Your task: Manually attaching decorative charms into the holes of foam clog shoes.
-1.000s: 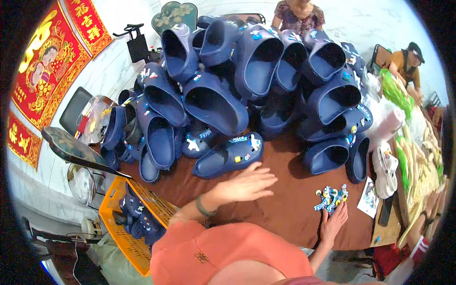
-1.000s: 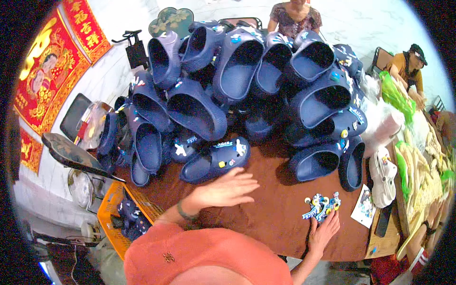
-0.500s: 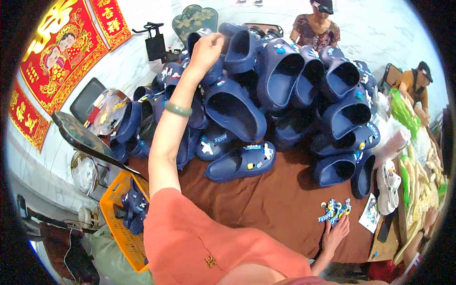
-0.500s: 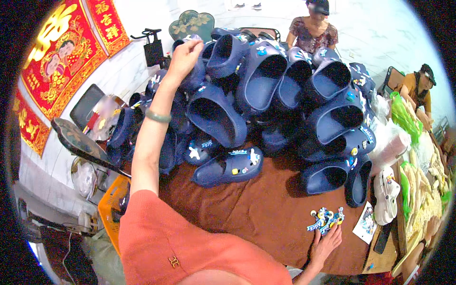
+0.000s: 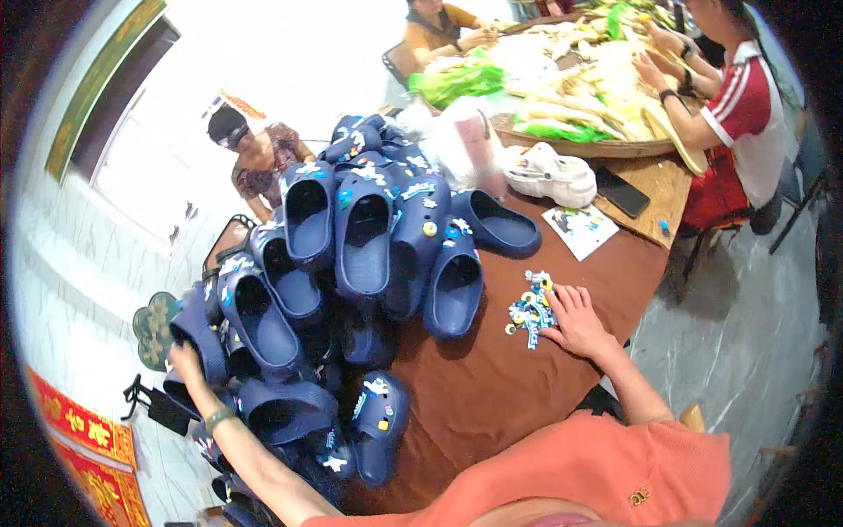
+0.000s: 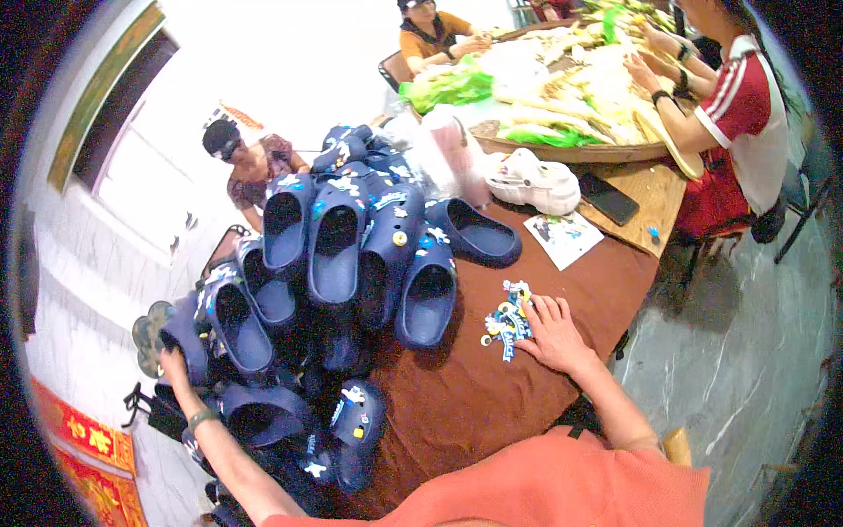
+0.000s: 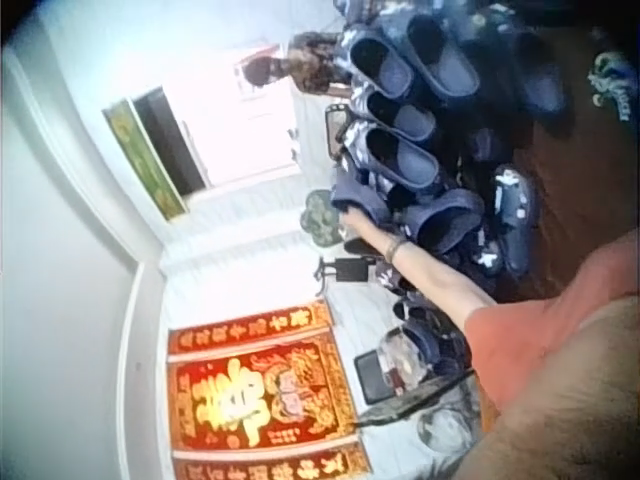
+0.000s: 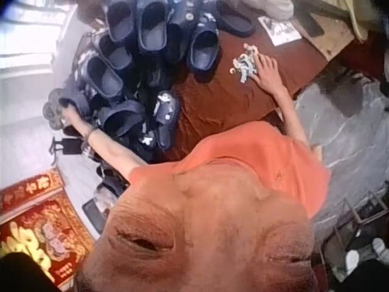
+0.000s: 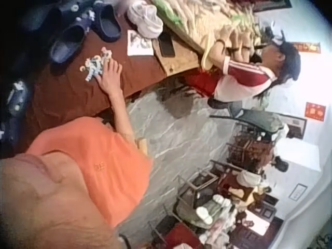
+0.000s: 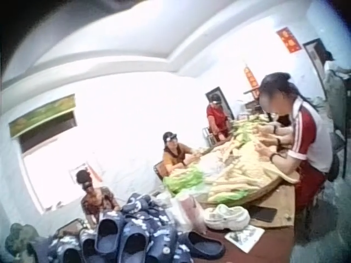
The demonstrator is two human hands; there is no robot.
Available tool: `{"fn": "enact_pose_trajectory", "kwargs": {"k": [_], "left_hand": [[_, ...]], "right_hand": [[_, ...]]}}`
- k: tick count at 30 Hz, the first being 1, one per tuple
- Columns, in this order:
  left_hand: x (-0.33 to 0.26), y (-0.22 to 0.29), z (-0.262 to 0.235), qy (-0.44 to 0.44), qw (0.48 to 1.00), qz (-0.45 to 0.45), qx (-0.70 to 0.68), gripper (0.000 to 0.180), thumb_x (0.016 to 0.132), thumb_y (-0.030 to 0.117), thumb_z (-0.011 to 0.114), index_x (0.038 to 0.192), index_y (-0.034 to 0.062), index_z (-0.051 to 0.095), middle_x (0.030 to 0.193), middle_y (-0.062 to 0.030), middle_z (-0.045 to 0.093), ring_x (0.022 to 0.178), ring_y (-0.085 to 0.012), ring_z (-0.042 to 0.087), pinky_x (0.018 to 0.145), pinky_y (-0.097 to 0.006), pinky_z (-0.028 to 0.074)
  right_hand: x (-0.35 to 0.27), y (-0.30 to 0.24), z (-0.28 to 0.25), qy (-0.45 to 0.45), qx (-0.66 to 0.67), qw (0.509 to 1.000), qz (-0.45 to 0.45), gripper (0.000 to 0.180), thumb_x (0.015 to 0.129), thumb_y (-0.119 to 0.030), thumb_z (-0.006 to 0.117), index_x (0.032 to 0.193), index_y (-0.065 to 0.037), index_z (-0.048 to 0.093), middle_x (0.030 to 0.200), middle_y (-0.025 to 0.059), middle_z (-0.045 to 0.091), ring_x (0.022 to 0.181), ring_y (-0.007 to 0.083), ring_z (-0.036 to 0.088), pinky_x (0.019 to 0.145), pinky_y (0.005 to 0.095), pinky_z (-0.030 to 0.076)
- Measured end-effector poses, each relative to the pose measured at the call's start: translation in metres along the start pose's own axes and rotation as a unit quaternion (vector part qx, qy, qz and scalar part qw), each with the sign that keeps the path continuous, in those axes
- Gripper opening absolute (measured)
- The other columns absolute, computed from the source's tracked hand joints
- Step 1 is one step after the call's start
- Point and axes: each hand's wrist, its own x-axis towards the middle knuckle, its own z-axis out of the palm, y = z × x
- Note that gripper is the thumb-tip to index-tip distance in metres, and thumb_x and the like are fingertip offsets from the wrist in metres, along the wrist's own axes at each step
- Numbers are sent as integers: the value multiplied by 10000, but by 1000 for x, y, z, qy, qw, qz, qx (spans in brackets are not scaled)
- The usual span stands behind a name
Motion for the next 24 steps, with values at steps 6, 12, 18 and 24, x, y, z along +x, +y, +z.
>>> {"fn": "enact_pose_trajectory", "kwargs": {"k": [6, 12, 18, 24], "left_hand": [[-120, -40, -59, 0, 994, 47, -99, 348, 801, 258, 599, 1025, -4, 646, 996, -223, 651, 936, -332, 632, 837, -394, 489], [-183, 103, -113, 31, 973, 55, -220, 331, 792, 239, 615, 1034, 15, 646, 1006, -192, 655, 927, -293, 639, 838, -366, 493], [-289, 278, -102, -211, 858, 324, -339, 511, 653, -93, 546, 1149, 19, 597, 1030, -207, 655, 875, -340, 661, 773, -382, 534], [-340, 311, -17, -289, 812, 343, -373, 441, 763, -24, 612, 1189, 76, 562, 947, -186, 662, 795, -349, 655, 673, -406, 530]], "right_hand": [[0, -5, 0, 3, 17, 1000, -5, 742, 825, -445, 625, 1334, 32, 371, 1337, 208, 388, 1247, 357, 346, 1055, 503, 237], [11, -21, -4, -80, 35, 996, 2, 805, 746, -608, 630, 1407, -227, 377, 1476, 204, 245, 1314, 428, 262, 1022, 638, 191], [22, -17, 16, -93, -8, 995, -42, 643, 783, -575, 611, 1349, -315, 453, 1524, 102, 223, 1335, 458, 232, 987, 661, 238], [21, -12, 25, 37, 40, 997, -52, 421, 771, -291, 703, 1159, -206, 562, 1384, 81, 411, 1211, 358, 389, 956, 506, 322]]}}
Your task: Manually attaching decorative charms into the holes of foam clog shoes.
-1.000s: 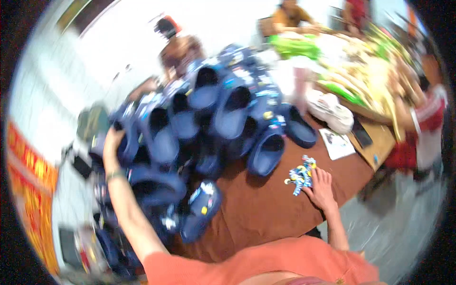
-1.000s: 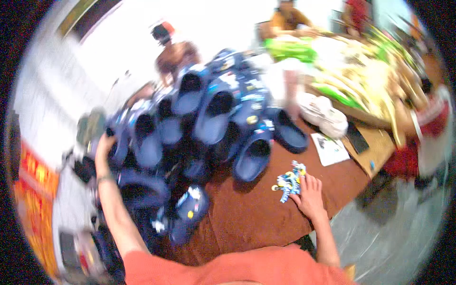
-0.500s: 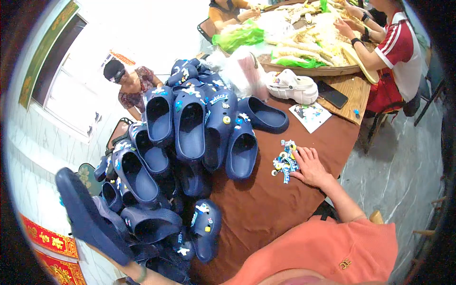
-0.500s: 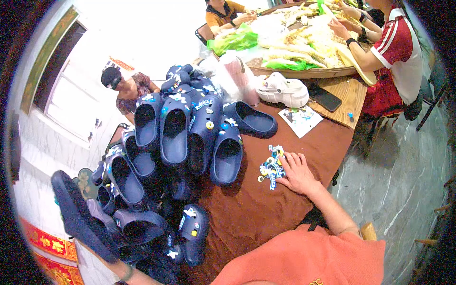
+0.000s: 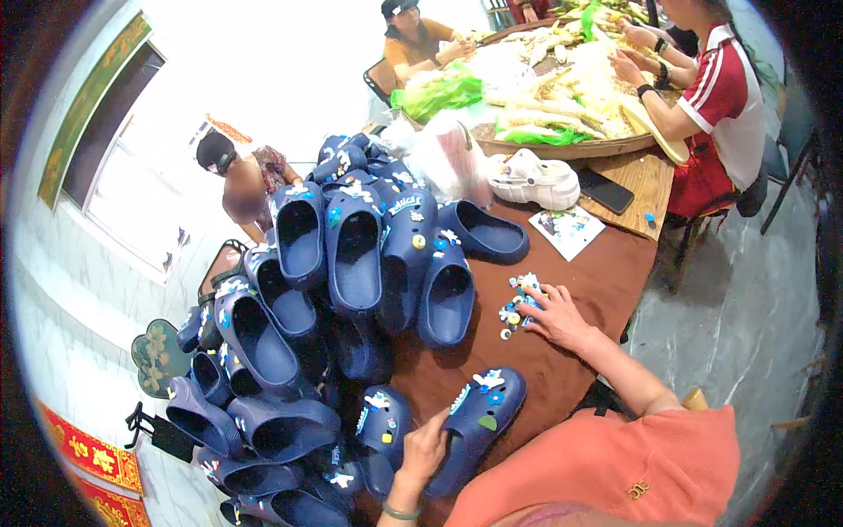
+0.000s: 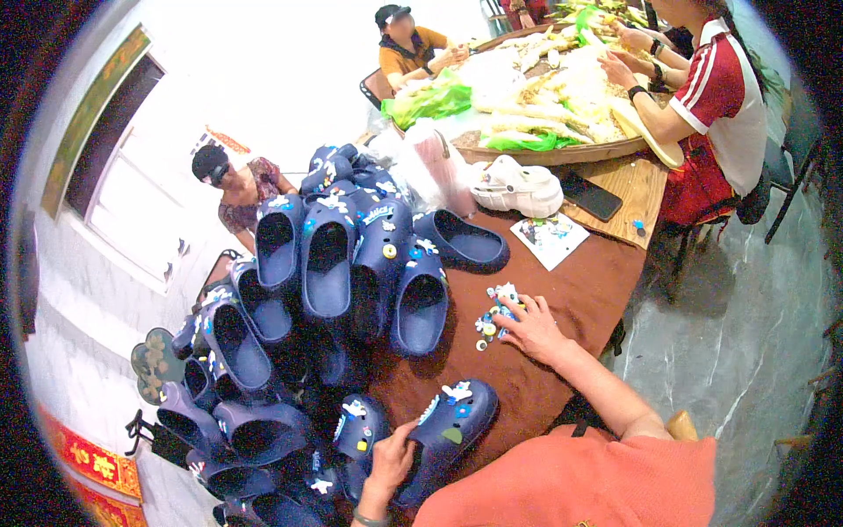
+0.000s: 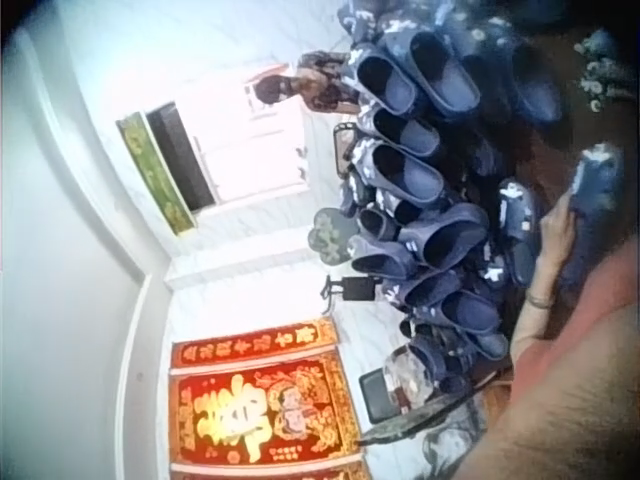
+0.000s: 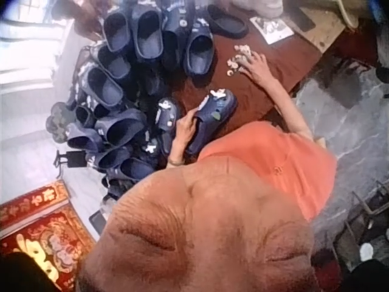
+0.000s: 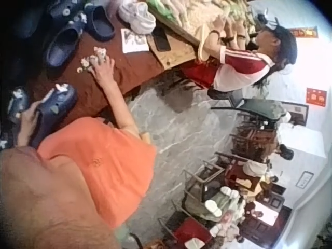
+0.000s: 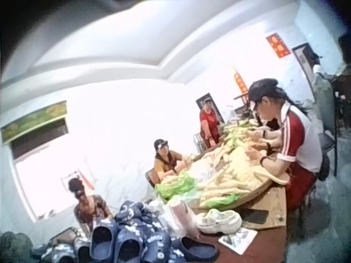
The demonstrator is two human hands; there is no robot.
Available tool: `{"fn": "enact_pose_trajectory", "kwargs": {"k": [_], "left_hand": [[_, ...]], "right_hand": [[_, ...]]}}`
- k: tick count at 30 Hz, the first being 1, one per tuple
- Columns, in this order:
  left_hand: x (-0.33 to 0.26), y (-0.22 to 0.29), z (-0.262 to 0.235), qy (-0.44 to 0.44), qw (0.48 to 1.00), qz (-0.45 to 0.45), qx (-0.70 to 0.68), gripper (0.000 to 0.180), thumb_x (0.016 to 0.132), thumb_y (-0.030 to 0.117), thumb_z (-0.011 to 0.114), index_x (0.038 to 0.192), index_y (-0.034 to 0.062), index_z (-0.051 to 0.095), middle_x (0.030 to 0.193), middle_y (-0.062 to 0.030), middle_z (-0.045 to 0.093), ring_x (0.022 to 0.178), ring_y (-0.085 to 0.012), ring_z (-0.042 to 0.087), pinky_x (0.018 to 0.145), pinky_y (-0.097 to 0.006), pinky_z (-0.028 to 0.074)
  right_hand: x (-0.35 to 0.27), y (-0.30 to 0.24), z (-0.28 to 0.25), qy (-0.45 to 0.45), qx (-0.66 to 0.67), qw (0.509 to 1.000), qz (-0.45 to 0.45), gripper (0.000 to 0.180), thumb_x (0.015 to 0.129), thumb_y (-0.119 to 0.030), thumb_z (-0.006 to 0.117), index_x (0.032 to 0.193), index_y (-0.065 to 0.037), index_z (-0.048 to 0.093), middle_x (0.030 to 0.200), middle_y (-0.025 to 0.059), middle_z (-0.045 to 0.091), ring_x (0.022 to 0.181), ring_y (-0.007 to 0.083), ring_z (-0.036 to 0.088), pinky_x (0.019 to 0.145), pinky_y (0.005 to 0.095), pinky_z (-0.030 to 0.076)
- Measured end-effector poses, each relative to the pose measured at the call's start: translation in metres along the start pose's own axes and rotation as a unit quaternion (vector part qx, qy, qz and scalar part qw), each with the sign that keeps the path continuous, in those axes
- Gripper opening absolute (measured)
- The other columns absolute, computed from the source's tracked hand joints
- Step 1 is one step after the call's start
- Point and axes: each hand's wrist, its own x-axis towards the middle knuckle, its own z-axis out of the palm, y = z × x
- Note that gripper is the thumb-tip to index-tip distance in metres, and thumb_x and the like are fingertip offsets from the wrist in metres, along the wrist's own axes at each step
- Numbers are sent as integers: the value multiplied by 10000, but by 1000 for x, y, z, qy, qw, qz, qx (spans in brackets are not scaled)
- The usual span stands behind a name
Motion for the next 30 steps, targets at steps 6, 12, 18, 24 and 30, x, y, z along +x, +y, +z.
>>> {"fn": "enact_pose_trajectory", "kwargs": {"k": [6, 12, 18, 24, 30], "left_hand": [[-3, -19, 26, 23, 1000, 7, -8, 516, 746, -26, 631, 1242, 79, 531, 1165, -156, 620, 974, -336, 630, 812, -382, 520], [-32, 13, 3, 206, 948, -209, -122, 133, 762, 50, 693, 854, 27, 601, 841, -98, 589, 740, -199, 560, 670, -311, 467], [-28, 20, 25, 49, 872, -271, -405, 172, 913, 158, 558, 868, -2, 603, 820, -7, 589, 758, -92, 511, 667, -262, 427], [12, 37, 30, -123, 802, -405, -421, 214, 928, 215, 587, 990, 13, 618, 889, 29, 572, 832, -62, 513, 725, -224, 415], [11, 7, 61, -102, 747, -277, -596, 365, 862, 193, 668, 1160, -4, 595, 1151, -42, 608, 1032, -135, 557, 929, -292, 412]], "right_hand": [[-2, 3, -3, 76, 16, 997, -15, 414, 726, -228, 741, 1097, -136, 582, 1276, 161, 440, 1183, 363, 400, 951, 485, 346], [2, -11, -21, 54, 14, 998, 32, 360, 702, -234, 759, 993, -106, 590, 1062, 143, 481, 1019, 328, 452, 869, 450, 376], [2, 4, -3, 62, -19, 997, -36, 253, 727, -133, 686, 972, -147, 627, 1105, 102, 512, 1045, 312, 458, 909, 449, 359], [1, -6, -9, 77, -8, 995, -60, 278, 715, -119, 695, 981, -170, 631, 1111, 75, 511, 1067, 305, 443, 928, 476, 332], [2, -7, -9, 98, -11, 992, -84, 264, 715, -102, 693, 964, -153, 623, 992, 35, 542, 961, 254, 497, 900, 460, 332]]}}
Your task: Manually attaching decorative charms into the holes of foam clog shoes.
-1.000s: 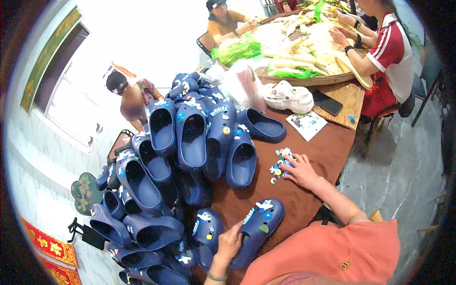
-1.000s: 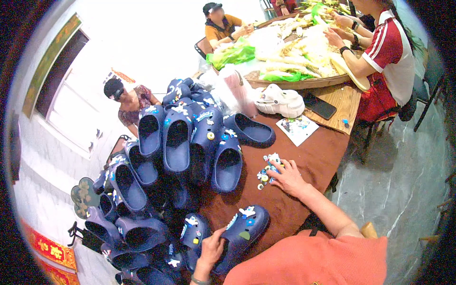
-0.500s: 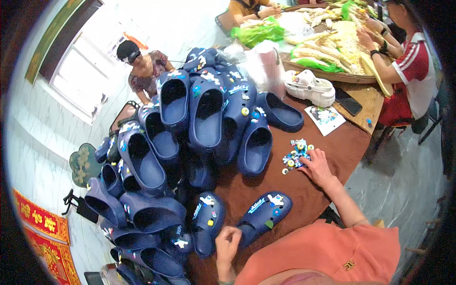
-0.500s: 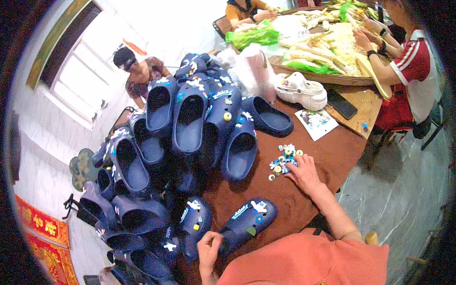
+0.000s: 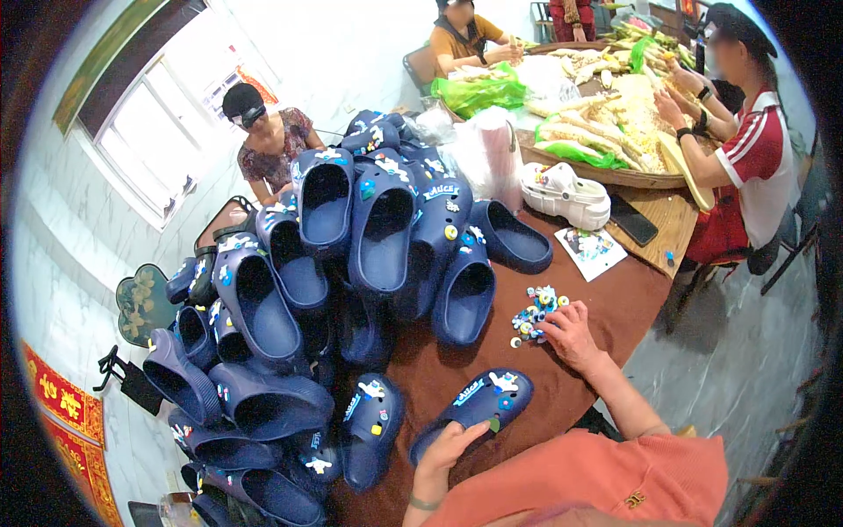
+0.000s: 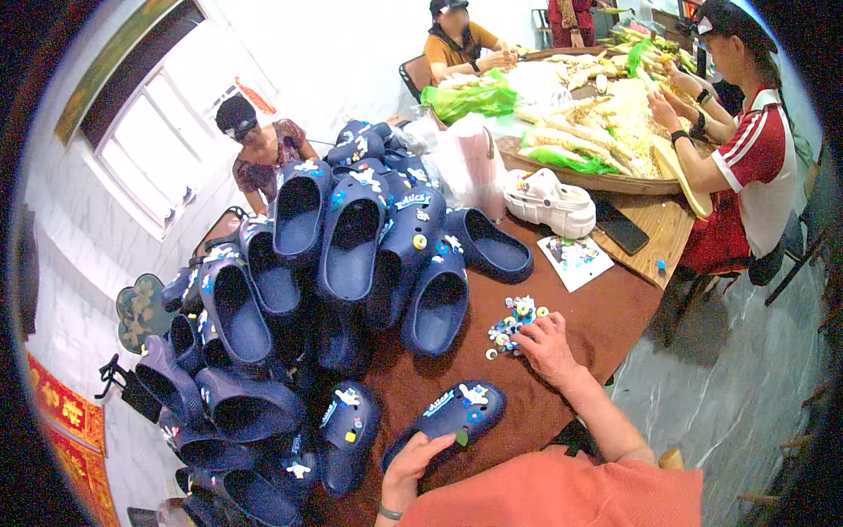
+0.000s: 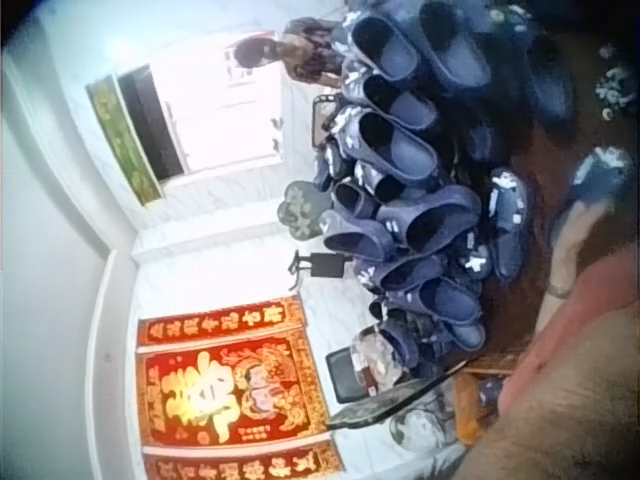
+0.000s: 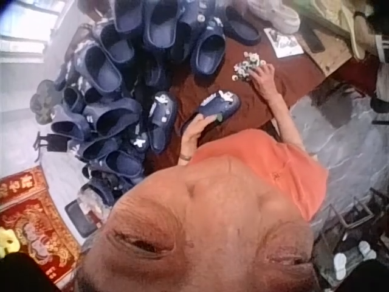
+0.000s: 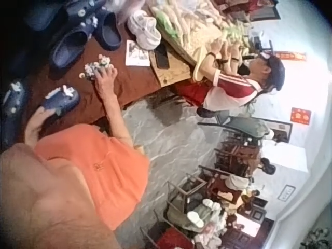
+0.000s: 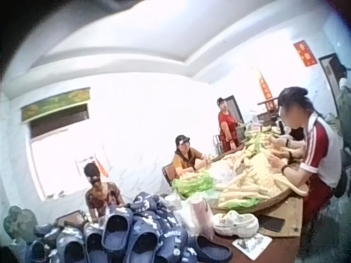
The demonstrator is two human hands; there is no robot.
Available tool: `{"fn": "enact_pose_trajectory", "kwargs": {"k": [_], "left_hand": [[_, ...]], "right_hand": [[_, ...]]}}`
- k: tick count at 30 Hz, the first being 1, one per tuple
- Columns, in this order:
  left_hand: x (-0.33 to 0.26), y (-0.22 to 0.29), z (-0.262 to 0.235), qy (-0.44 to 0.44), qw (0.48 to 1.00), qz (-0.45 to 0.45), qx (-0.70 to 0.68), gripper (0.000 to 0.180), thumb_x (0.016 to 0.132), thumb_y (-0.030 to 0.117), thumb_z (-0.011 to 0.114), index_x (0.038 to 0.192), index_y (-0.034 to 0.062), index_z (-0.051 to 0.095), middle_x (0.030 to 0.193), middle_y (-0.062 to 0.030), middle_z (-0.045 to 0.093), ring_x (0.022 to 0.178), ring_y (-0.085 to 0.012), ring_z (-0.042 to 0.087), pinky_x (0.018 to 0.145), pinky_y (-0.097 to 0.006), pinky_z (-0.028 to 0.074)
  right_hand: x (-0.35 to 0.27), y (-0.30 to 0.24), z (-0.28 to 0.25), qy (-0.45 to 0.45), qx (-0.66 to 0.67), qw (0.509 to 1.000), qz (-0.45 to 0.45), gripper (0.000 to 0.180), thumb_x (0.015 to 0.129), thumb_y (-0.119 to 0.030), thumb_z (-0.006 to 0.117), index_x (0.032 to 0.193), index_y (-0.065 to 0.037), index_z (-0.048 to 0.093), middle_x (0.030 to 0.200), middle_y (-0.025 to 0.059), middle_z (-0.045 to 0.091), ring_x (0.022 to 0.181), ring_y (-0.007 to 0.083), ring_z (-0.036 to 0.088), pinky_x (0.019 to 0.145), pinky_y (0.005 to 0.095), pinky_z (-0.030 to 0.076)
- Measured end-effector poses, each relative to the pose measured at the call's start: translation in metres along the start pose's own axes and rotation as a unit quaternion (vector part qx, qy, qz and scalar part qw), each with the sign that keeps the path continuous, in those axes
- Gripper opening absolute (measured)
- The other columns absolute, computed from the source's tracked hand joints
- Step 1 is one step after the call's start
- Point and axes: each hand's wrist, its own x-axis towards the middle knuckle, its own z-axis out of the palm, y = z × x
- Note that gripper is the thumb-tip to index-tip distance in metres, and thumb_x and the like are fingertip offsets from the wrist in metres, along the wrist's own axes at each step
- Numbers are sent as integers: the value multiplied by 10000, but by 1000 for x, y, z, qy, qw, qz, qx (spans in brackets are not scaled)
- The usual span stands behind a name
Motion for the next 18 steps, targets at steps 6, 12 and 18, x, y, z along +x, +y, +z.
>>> {"fn": "enact_pose_trajectory", "kwargs": {"k": [6, 12, 18], "left_hand": [[-3, 20, 13, -25, 999, 8, -36, 431, 875, 150, 643, 1269, 17, 530, 1234, -44, 571, 1149, -156, 511, 1031, -307, 343], [-3, 10, 9, -46, 998, 40, -9, 441, 884, 143, 626, 1287, 13, 505, 1261, -56, 549, 1166, -161, 498, 1039, -313, 336], [-4, 11, 12, -35, 998, 50, -1, 357, 888, 163, 625, 1211, 21, 571, 1155, -31, 602, 1065, -132, 541, 959, -288, 389]], "right_hand": [[0, 2, -3, 14, 43, 998, 35, 290, 717, -62, 699, 989, -129, 623, 916, 63, 548, 911, 252, 518, 839, 424, 388], [-6, 8, 9, 44, 98, 993, 48, 303, 741, -11, 669, 1029, -88, 614, 963, 108, 583, 884, 303, 564, 767, 392, 457], [-2, 5, 5, 41, 95, 994, 38, 304, 738, 30, 631, 1027, -61, 609, 1006, 117, 597, 899, 305, 581, 780, 395, 467]]}}
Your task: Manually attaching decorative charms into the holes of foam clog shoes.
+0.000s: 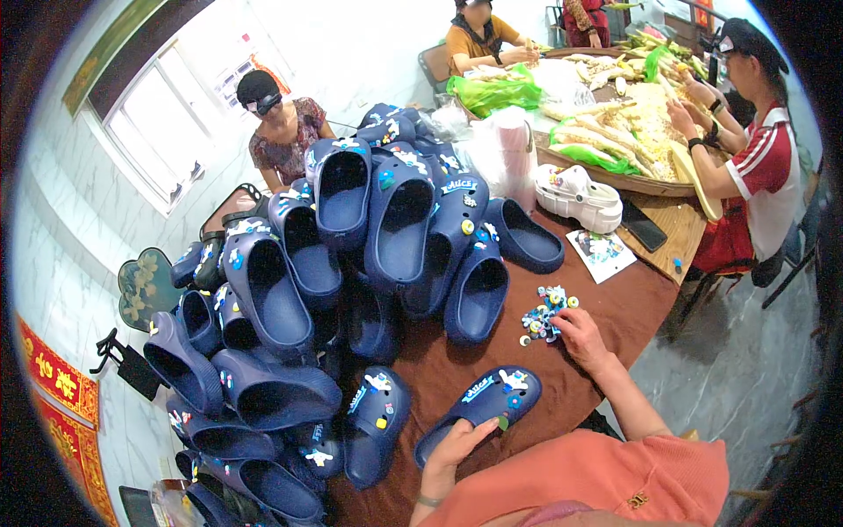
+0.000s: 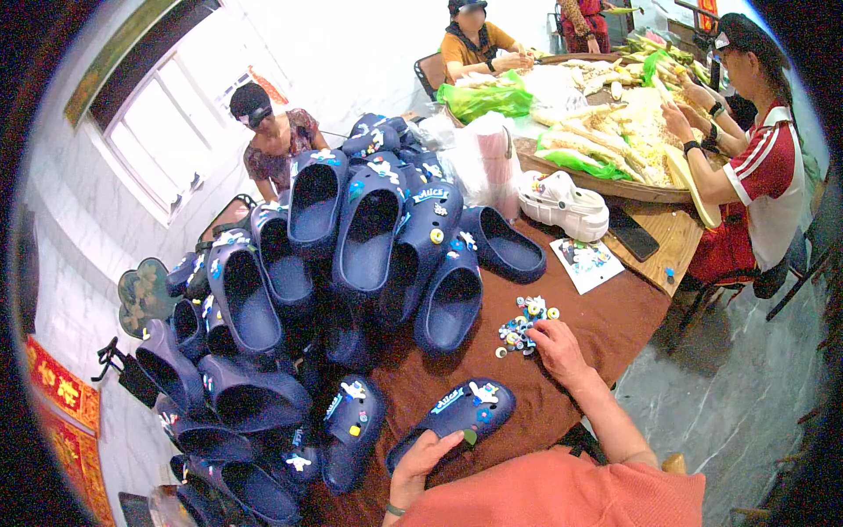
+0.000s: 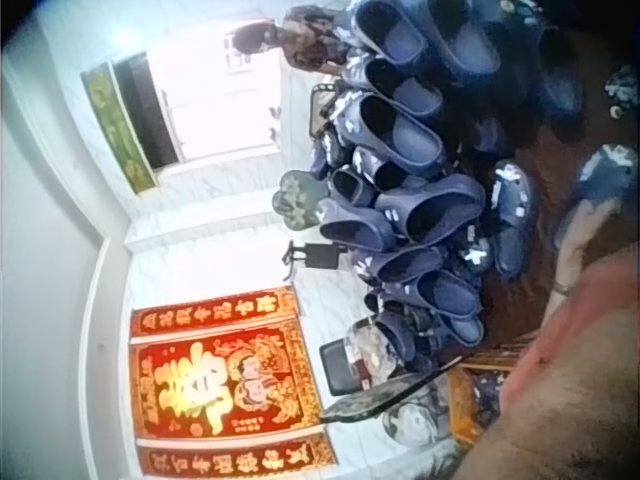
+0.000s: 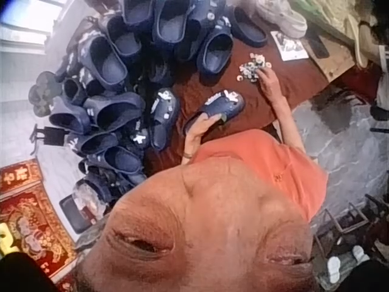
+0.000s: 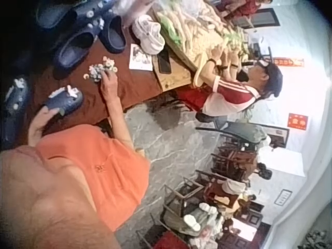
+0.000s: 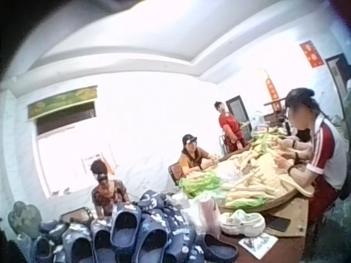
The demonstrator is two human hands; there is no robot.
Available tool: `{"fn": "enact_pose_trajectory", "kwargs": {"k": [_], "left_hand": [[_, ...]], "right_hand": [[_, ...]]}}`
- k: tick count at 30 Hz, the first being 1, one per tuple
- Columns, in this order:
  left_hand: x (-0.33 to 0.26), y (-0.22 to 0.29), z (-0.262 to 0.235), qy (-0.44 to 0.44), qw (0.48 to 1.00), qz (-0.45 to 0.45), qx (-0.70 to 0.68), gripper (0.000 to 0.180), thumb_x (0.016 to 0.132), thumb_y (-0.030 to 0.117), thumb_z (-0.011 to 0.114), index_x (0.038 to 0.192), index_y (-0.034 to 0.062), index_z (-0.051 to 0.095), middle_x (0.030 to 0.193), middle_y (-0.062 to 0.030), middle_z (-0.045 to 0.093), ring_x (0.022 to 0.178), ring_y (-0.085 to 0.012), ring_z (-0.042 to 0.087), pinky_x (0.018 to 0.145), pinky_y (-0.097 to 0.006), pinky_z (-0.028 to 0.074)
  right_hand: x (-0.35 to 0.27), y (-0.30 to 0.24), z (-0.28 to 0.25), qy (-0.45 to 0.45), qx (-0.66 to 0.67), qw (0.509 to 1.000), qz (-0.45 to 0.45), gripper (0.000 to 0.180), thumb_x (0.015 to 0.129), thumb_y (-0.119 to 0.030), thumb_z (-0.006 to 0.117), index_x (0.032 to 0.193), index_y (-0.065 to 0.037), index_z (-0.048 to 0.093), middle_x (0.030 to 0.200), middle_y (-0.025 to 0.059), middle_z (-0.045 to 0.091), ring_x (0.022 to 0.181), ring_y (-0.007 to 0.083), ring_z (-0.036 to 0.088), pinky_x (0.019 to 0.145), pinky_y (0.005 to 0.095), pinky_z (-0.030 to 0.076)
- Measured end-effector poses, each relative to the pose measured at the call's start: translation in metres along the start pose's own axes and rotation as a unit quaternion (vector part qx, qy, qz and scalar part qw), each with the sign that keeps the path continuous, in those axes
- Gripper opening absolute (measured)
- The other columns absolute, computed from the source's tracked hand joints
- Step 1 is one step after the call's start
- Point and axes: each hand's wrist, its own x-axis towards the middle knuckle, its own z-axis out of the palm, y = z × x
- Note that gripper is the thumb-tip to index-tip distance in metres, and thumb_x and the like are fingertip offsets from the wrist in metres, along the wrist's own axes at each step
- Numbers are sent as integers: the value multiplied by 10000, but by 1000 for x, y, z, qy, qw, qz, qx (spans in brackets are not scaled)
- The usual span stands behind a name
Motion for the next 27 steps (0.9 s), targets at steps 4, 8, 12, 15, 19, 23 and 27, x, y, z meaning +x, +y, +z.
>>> {"fn": "enact_pose_trajectory", "kwargs": {"k": [4, 8, 12, 15, 19, 23, 27], "left_hand": [[-6, 13, 14, 59, 998, -25, -4, 266, 881, 199, 644, 1084, 27, 642, 1015, 5, 639, 928, -83, 565, 827, -253, 430], [-12, 14, 23, 106, 993, -52, -27, 292, 874, 206, 656, 1091, 11, 633, 1024, -9, 635, 941, -83, 562, 842, -252, 426], [-16, 21, 28, 92, 991, -46, -80, 323, 878, 204, 656, 1130, 7, 607, 1054, -20, 625, 967, -93, 556, 883, -256, 410], [-23, 46, 41, 86, 989, 84, 85, 368, 908, 235, 623, 1188, 3, 571, 1136, -38, 589, 1019, -108, 538, 921, -262, 394], [-10, 29, 18, 74, 981, -176, -41, 419, 960, 271, 536, 1307, 37, 502, 1231, -51, 539, 1114, -143, 496, 969, -277, 364], [-31, 5, 19, 51, 963, 195, 178, 338, 929, 91, 514, 1263, 59, 560, 1170, -79, 550, 1046, -156, 520, 877, -254, 389], [-11, -29, 5, 23, 998, 45, -26, 432, 875, 52, 540, 1305, 88, 526, 1109, -46, 537, 1037, -158, 493, 922, -259, 343]], "right_hand": [[6, -5, -9, 12, -29, 999, -24, 306, 717, 36, 628, 1007, -61, 619, 970, 95, 612, 896, 295, 579, 781, 399, 465], [13, -18, -20, 3, -45, 999, -17, 306, 705, 32, 649, 994, -66, 627, 948, 90, 629, 891, 295, 591, 776, 395, 474], [15, -44, -15, 17, 40, 999, -18, 330, 679, 25, 689, 993, -60, 628, 954, 107, 646, 878, 299, 616, 765, 391, 494], [19, -66, -9, -29, 115, 990, -72, 335, 676, 9, 699, 994, -51, 613, 963, 106, 641, 909, 295, 619, 768, 388, 502], [13, -76, -2, -113, 127, 979, -112, 355, 661, 0, 696, 999, -60, 605, 995, 93, 632, 927, 284, 611, 785, 385, 506], [8, -73, -5, -111, 142, 981, -66, 352, 662, 10, 682, 997, -63, 605, 990, 88, 632, 906, 282, 614, 771, 384, 503], [3, -71, -15, -82, 103, 989, -65, 360, 657, 24, 677, 999, -63, 604, 991, 91, 633, 884, 286, 618, 749, 383, 502]]}}
